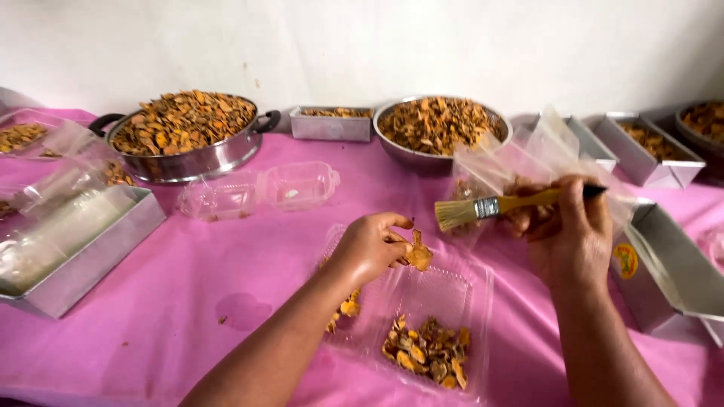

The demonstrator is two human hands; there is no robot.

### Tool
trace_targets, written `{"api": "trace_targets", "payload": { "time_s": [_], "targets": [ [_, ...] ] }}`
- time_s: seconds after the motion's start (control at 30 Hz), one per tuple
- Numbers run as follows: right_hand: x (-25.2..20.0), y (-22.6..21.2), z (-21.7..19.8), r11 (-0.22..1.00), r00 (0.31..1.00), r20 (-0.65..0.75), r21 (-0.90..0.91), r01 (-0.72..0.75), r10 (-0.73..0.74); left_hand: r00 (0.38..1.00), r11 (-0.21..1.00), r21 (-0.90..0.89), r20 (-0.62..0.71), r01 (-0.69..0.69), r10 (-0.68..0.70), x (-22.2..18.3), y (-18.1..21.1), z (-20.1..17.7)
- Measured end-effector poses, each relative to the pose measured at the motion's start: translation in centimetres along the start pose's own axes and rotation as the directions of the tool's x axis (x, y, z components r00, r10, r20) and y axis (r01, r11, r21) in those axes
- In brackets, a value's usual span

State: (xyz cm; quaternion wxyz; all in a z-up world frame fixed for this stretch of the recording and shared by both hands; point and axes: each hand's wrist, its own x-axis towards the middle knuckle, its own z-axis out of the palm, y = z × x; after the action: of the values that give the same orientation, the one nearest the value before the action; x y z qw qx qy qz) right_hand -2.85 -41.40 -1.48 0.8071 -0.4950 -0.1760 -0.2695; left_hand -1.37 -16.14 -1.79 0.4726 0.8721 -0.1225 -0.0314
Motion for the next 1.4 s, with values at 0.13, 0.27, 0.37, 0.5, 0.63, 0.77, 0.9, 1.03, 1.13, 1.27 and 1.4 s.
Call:
{"api": "trace_targets", "payload": {
  "time_s": [0.13, 0.27, 0.37, 0.5, 0.63, 0.77, 0.9, 1.03, 1.13, 1.27, 1.4],
  "targets": [
    [-1.2, 3.0, 0.6, 0.995, 0.987, 0.151, 0.096, 0.034, -0.048, 0.997, 0.928, -0.373, -0.061, 0.014, -0.039, 1.9, -2.3, 0.7],
    [-1.3, 3.4, 0.1, 0.995, 0.973, 0.231, 0.102, -0.007, -0.017, 0.995, 0.833, -0.553, -0.098, -0.025, -0.035, 2.4, -4.1, 1.5],
    [-2.3, 3.2, 2.3, 1.0, 0.99, 0.14, 0.009, 0.019, -0.02, 0.999, 0.827, -0.562, -0.052, -0.014, -0.018, 1.8, -4.0, 2.1],
    [-1.5, 1.8, 0.9, 0.976, 0.969, 0.237, -0.186, 0.117, -0.071, 0.997, 0.911, -0.411, -0.045, 0.045, -0.07, 1.4, -2.3, 2.2],
    [-0.9, 1.1, 0.9, 0.895, 0.964, 0.106, -0.357, 0.267, -0.245, 0.999, 0.91, -0.413, -0.019, 0.026, -0.037, 1.5, -2.4, 2.7],
    [-0.9, 0.9, 0.9, 0.918, 0.969, 0.099, -0.31, 0.246, -0.226, 0.997, 0.994, -0.097, 0.055, -0.049, 0.054, 0.8, -0.6, 3.7],
    [-0.9, 1.3, 0.5, 0.935, 0.981, 0.092, -0.298, 0.193, -0.173, 0.975, 0.997, 0.002, 0.209, 0.076, -0.074, 0.2, 2.6, 4.7],
    [-0.7, 1.2, 0.3, 0.93, 0.983, 0.081, -0.317, 0.183, -0.166, 0.959, 0.877, 0.448, 0.28, -0.176, 0.049, 0.1, 2.5, 5.7],
    [-0.8, 0.9, 0.4, 0.926, 0.983, 0.076, -0.332, 0.181, -0.165, 0.904, 0.824, 0.495, 0.424, -0.274, 0.046, -3.0, 4.0, 4.9],
    [-0.8, 1.0, 0.5, 0.93, 0.985, 0.088, -0.325, 0.171, -0.15, 0.779, 0.754, 0.531, 0.626, -0.387, -0.041, -5.7, 4.5, 5.4],
    [-1.0, 1.1, 0.6, 0.931, 0.983, 0.113, -0.323, 0.173, -0.143, 0.776, 0.711, 0.516, 0.627, -0.477, 0.066, -6.0, 2.9, 7.8]
  ]
}}
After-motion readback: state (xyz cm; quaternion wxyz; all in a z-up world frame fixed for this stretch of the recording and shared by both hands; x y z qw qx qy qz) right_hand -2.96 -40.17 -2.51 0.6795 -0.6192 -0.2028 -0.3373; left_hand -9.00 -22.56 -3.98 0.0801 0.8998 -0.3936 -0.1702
